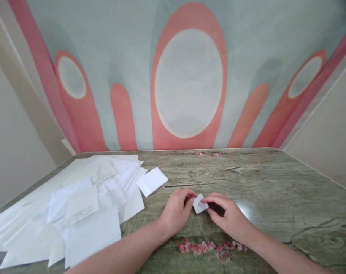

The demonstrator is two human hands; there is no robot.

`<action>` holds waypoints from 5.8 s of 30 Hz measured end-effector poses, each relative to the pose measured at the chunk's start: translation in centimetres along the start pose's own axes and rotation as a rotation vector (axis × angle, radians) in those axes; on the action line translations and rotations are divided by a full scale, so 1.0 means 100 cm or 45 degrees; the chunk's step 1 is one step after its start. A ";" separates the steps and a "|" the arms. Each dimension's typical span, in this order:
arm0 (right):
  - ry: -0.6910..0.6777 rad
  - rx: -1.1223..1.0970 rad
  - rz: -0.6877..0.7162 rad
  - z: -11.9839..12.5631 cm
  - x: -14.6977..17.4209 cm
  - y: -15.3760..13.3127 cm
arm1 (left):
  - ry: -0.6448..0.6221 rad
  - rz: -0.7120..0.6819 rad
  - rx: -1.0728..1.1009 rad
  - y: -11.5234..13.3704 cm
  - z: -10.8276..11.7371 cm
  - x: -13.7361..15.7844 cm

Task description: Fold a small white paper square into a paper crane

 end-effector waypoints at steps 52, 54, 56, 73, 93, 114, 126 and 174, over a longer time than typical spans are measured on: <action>-0.186 0.600 0.403 0.009 0.000 -0.009 | -0.600 -0.407 -0.788 0.042 -0.016 0.022; -0.208 0.563 0.420 0.009 -0.001 -0.009 | -0.606 -0.407 -0.778 0.042 -0.016 0.022; -0.227 0.534 0.433 0.007 -0.002 -0.007 | -0.623 -0.417 -0.777 0.042 -0.017 0.023; -0.217 0.821 0.654 0.000 0.002 -0.009 | -0.690 -0.500 -0.902 0.038 -0.027 0.024; -0.131 0.508 0.451 -0.012 -0.007 -0.007 | -0.716 -0.514 -0.825 0.045 -0.015 0.033; -0.225 0.424 0.455 -0.007 -0.002 -0.013 | -0.701 -0.616 -0.794 0.046 -0.009 0.039; -0.243 0.347 0.243 -0.009 -0.006 -0.010 | -0.674 -0.550 -0.710 0.051 -0.008 0.037; -0.133 0.439 0.105 -0.009 -0.012 -0.006 | -0.748 -0.414 -0.828 0.047 -0.018 0.038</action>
Point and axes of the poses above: each hand's wrist, its own x-axis away from the middle knuckle, its own z-axis out of the back of the hand, y = z × x, the point moved 7 cm from there along -x, towards the middle knuckle, and after that the axes turned 13 degrees about -z, right-handed, at the moved point
